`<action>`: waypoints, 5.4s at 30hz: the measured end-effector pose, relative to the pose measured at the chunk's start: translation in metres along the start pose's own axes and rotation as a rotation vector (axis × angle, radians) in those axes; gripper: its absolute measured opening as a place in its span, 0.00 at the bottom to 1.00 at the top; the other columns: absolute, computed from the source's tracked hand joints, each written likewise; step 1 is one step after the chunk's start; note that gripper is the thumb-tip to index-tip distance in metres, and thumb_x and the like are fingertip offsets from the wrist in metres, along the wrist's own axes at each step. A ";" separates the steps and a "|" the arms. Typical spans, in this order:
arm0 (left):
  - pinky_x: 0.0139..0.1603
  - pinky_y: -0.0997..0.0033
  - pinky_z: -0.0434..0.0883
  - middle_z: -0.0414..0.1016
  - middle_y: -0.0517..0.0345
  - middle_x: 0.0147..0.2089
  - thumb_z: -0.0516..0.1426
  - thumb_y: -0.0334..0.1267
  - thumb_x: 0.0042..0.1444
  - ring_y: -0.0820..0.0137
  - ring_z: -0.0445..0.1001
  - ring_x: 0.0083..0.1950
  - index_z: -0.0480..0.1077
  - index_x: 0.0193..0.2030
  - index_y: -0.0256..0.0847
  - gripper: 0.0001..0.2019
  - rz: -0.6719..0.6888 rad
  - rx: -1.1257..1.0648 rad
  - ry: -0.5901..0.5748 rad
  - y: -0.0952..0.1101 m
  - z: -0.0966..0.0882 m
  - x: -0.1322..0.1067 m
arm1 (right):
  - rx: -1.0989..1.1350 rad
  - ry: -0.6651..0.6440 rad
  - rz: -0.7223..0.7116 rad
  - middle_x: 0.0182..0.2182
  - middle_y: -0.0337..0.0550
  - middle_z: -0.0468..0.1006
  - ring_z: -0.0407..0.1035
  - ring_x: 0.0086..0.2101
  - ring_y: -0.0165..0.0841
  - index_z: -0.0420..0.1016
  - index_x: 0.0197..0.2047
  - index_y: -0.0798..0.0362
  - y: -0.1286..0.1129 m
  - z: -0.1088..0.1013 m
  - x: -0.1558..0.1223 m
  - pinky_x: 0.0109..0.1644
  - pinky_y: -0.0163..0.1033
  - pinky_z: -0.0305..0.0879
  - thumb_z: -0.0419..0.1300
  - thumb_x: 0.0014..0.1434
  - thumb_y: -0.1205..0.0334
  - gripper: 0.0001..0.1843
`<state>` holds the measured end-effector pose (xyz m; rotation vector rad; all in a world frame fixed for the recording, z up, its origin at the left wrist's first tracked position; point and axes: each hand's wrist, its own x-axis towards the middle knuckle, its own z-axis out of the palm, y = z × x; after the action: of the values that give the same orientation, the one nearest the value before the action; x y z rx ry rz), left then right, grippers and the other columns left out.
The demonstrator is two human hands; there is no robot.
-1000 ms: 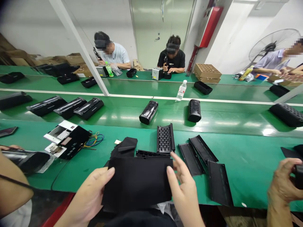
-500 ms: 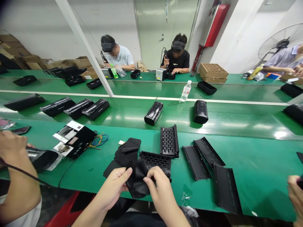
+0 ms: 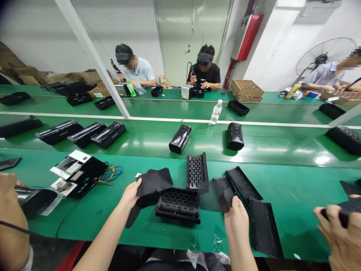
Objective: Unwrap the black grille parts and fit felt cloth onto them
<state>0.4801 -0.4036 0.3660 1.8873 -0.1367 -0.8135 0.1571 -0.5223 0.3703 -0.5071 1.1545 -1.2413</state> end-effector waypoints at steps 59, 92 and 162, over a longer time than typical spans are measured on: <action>0.24 0.76 0.59 0.64 0.64 0.18 0.56 0.41 0.40 0.75 0.61 0.21 0.67 0.22 0.37 0.08 0.332 0.246 -0.353 -0.017 0.045 -0.050 | -1.045 -0.592 -0.235 0.19 0.40 0.72 0.66 0.23 0.35 0.67 0.23 0.53 0.062 0.027 -0.002 0.26 0.37 0.58 0.54 0.49 0.53 0.12; 0.25 0.76 0.59 0.57 0.70 0.20 0.57 0.43 0.40 0.77 0.59 0.22 0.63 0.38 0.38 0.17 0.393 0.237 -0.307 0.001 0.036 -0.046 | -1.009 -0.602 -0.172 0.11 0.28 0.48 0.47 0.15 0.25 0.51 0.19 0.49 0.052 0.024 0.006 0.20 0.33 0.46 0.54 0.48 0.48 0.19; 0.41 0.62 0.70 0.77 0.51 0.34 0.57 0.52 0.42 0.60 0.74 0.40 0.72 0.37 0.36 0.21 0.066 0.025 -0.398 0.053 -0.008 -0.108 | -1.120 -0.357 -0.250 0.10 0.32 0.54 0.50 0.15 0.26 0.60 0.14 0.53 -0.038 0.033 -0.032 0.18 0.33 0.44 0.53 0.48 0.53 0.17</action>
<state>0.4160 -0.3751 0.4640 1.7137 -0.4545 -1.1376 0.1714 -0.5141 0.4273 -1.6668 1.4245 -0.5473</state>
